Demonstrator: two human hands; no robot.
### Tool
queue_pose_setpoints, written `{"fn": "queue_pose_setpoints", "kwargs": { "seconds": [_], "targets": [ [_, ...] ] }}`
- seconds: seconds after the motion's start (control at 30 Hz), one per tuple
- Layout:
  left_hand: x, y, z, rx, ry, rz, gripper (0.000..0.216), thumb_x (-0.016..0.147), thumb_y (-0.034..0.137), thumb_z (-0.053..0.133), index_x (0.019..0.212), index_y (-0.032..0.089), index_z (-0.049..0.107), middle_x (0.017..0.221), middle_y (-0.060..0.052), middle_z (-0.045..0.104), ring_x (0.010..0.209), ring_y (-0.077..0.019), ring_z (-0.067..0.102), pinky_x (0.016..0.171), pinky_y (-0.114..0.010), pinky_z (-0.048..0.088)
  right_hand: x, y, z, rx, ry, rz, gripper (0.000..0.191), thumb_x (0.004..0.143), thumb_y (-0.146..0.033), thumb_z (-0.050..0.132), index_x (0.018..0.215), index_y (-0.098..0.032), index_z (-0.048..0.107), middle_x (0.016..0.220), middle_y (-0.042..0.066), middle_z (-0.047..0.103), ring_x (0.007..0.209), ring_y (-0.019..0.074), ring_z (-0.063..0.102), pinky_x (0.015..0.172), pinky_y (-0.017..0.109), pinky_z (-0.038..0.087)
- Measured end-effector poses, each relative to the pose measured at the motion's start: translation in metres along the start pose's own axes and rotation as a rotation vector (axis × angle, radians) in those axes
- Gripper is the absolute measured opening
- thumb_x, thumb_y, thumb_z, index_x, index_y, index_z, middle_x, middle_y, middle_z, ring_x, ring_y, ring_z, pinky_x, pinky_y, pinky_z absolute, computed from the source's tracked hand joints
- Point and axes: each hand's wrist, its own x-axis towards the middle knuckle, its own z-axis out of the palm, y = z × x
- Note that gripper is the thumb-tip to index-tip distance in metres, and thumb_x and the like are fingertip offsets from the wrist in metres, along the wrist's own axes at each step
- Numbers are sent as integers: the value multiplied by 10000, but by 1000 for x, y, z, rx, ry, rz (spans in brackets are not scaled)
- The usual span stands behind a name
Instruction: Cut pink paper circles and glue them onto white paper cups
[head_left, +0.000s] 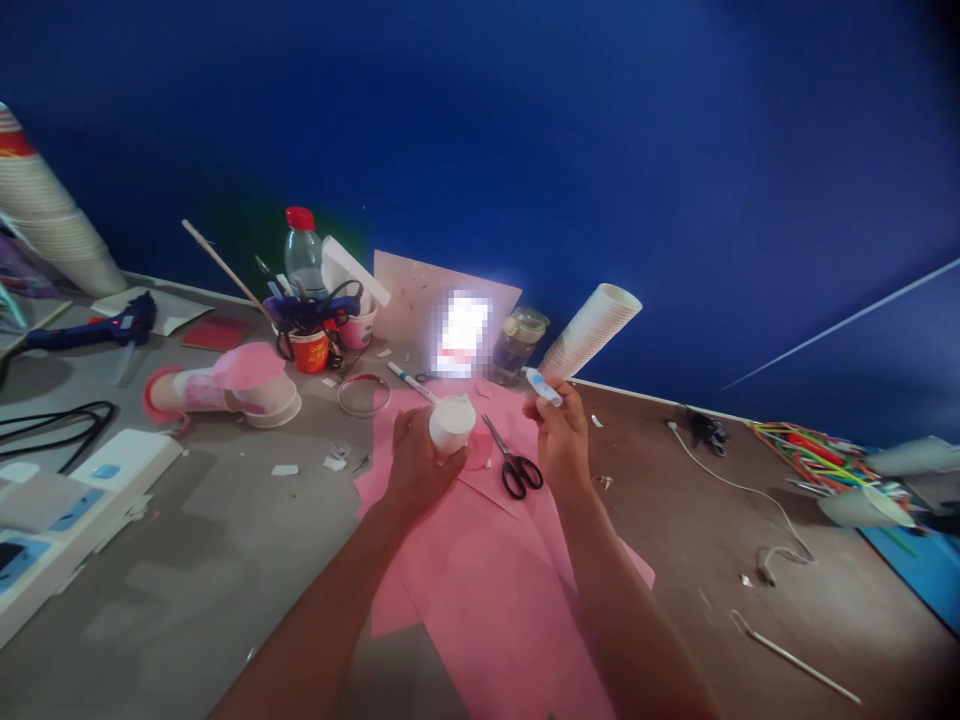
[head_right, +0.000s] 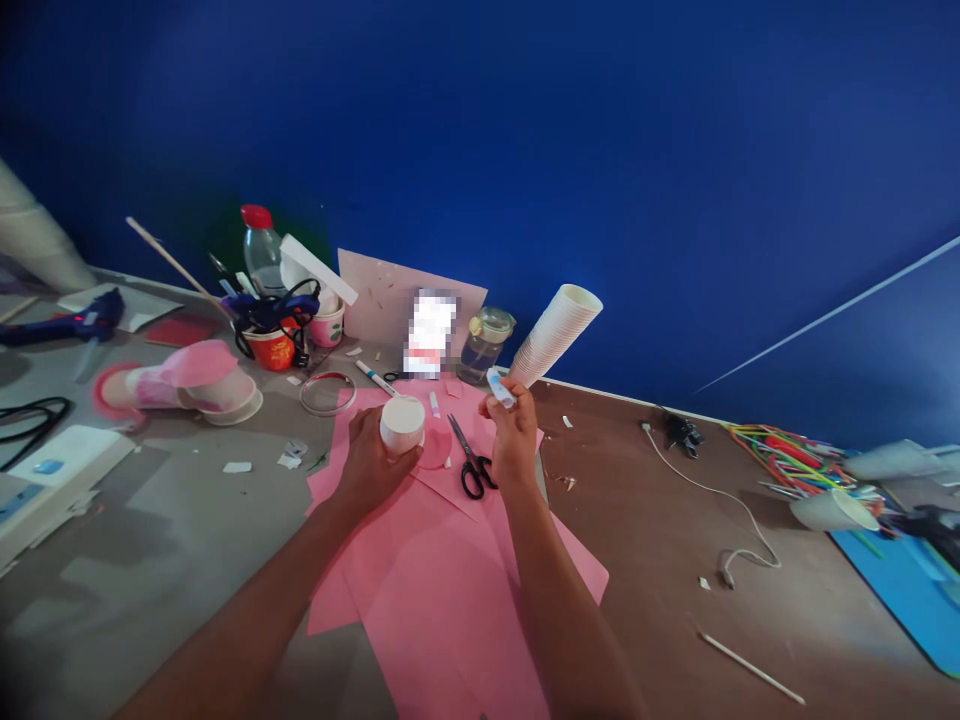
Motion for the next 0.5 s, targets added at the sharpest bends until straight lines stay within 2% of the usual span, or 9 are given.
{"fn": "queue_pose_setpoints", "kwargs": {
  "seconds": [0.2, 0.33, 0.5],
  "targets": [
    [0, 7, -2, -12, -22, 22, 513, 664, 271, 647, 1118, 172, 430, 1051, -101, 526, 1078, -287, 414, 917, -441, 401, 6, 22, -9, -44, 12, 82, 162, 794, -335, 530, 911, -223, 517, 627, -45, 587, 594, 107, 539, 637, 273, 432],
    [0, 8, -3, 2, -22, 39, 515, 656, 260, 649, 1117, 175, 436, 1034, -98, 532, 1060, -282, 430, 904, -438, 409, 9, 37, -15, -69, 19, 168, 162, 749, -240, 531, 905, -227, 491, 667, -38, 629, 643, 117, 580, 690, 298, 454],
    [0, 8, -1, -2, -39, 53, 527, 663, 245, 632, 1144, 178, 429, 1012, -95, 535, 1051, -299, 438, 905, -463, 397, 13, 53, -22, -35, 35, 180, 193, 693, -215, 538, 874, -213, 471, 727, -13, 651, 713, 142, 611, 717, 330, 470]
  ]
}}
